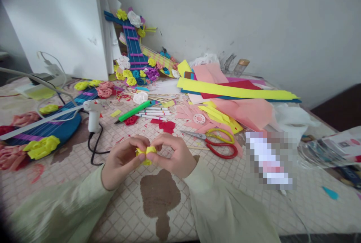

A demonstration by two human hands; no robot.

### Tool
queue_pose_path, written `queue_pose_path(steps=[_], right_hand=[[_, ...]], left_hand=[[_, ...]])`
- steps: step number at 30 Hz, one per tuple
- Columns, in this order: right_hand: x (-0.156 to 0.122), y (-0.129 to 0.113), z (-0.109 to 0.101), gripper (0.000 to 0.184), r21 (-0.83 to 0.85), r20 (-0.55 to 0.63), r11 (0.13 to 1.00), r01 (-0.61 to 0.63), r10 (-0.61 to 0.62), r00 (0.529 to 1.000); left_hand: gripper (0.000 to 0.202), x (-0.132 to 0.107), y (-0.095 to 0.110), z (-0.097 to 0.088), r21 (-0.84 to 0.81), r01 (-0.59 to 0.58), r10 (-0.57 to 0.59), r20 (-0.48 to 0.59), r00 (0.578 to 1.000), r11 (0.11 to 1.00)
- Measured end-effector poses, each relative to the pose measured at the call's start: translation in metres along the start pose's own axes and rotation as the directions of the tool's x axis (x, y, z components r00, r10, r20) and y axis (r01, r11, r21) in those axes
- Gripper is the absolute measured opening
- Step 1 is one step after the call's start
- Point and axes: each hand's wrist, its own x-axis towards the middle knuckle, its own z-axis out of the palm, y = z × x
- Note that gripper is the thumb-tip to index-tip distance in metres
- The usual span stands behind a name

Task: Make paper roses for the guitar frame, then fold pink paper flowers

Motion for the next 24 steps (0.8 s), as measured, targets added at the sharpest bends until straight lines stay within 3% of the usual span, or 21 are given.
queue_pose_path(steps=[10,18,24], right_hand=[[0.0020,0.0055,0.0038,0.007,-0.046,-0.106,0.986,-0.161,0.156,0.982],[0.0022,0.0038,0.0048,0.004,-0.152,-0.085,0.985,-0.087,0.075,0.994],[0.0027,0.0061,0.0030,0.005,-0.167,-0.099,0.977,-0.136,0.121,0.988]], left_hand=[[0.008,-0.0019,-0.0047,-0.0020,0.053,0.050,-0.045,-0.090,0.995,0.997],[0.016,0.0009,-0.0073,-0.0032,0.111,0.219,-0.211,-0.083,0.974,0.969],[0.014,0.0065,-0.0035,-0.0018,0.003,0.281,-0.278,-0.132,0.951,0.960]])
